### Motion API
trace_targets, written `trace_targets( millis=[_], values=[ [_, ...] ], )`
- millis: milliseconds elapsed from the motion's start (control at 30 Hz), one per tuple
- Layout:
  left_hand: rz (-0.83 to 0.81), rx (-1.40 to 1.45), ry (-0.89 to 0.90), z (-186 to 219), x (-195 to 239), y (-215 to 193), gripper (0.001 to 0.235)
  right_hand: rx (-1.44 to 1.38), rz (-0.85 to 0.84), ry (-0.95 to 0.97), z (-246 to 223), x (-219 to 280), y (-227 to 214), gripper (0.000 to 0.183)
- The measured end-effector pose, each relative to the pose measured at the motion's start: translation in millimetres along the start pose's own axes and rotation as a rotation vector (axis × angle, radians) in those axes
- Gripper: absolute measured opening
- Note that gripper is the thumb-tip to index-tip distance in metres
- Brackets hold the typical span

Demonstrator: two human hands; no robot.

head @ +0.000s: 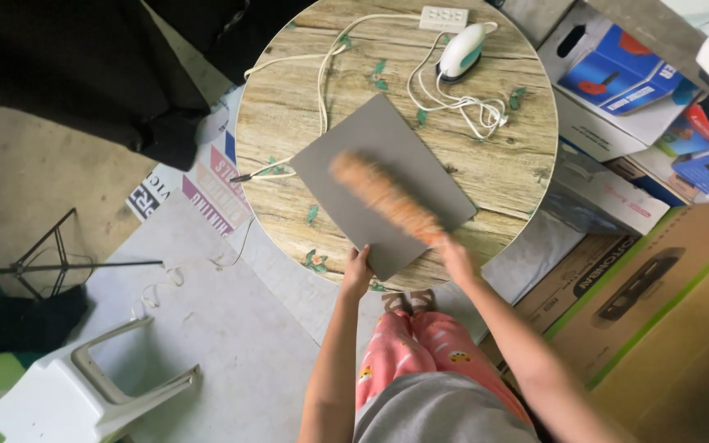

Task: The person cuts out various cartoon stickers from a sheet using scissors and places them into a gold tray. They then tidy the workspace by moving a tote bag and a red pouch, dusting a round table with a duster, and finally coiling the cord of a small white iron.

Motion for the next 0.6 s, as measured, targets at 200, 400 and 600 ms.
trace_targets(
  millis=[200,400,600],
  values=[
    [0.026,0.118,-0.013,10.5,11.6,43.8,0.048,-0.244,0.158,0.297,37.5,45.1,19.8,0.015],
    [0.017,0.156,0.150,15.7,6.4,47.6,0.058,-0.129,0.078,0.054,32.1,100.3,-13.2,0.035],
    [0.140,-0.061,0.219,116.6,46.8,123.1,0.066,-0.334,0.701,0.569,87.2,124.1,-78.3,0.027]
  ],
)
Point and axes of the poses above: each hand's wrist, its own x-axis away from the middle knuckle, its own y-axis out of the palm, z = x × y, the point moved 5 cm from there along -x, towards the middle knuckle, and after that the axes turned 1 degree about y, right-handed, at the moved point
